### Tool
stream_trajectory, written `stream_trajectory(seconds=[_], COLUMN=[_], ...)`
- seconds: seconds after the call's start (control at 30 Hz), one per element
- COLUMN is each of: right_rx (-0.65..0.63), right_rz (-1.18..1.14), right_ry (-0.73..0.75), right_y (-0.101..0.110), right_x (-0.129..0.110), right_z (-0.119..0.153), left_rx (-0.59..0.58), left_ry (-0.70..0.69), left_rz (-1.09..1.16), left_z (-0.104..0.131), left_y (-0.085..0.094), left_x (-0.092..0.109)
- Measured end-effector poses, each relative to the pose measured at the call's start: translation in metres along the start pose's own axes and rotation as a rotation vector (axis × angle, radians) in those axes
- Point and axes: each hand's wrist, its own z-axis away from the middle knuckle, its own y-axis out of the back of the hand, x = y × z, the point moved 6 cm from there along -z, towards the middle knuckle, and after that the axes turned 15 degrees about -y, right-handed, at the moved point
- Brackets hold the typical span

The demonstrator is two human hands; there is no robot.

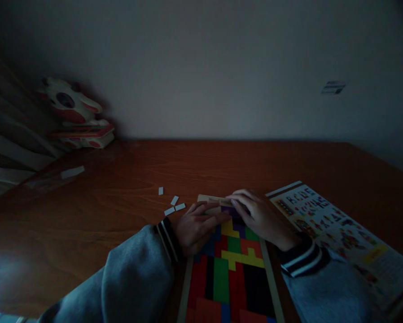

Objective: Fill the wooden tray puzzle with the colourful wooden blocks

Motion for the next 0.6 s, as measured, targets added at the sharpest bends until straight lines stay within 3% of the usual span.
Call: stream_trajectory(seconds=[0.33, 0.5, 0.6], right_rx=[0.366, 0.397, 0.372], right_rz=[-0.252, -0.258, -0.257], right_ry=[-0.347, -0.348, -0.34], right_y=[0.021, 0.023, 0.02], right_x=[0.049, 0.052, 0.052], right_z=[-0.004, -0.004, -0.005], left_rx=[0.252, 0.202, 0.115], left_ry=[0.126, 0.177, 0.293], left_rz=[-0.146, -0.404, -0.47], left_z=[0.005, 0.03, 0.056], left_y=[0.028, 0.049, 0.06], left_x=[-0.009, -0.034, -0.053])
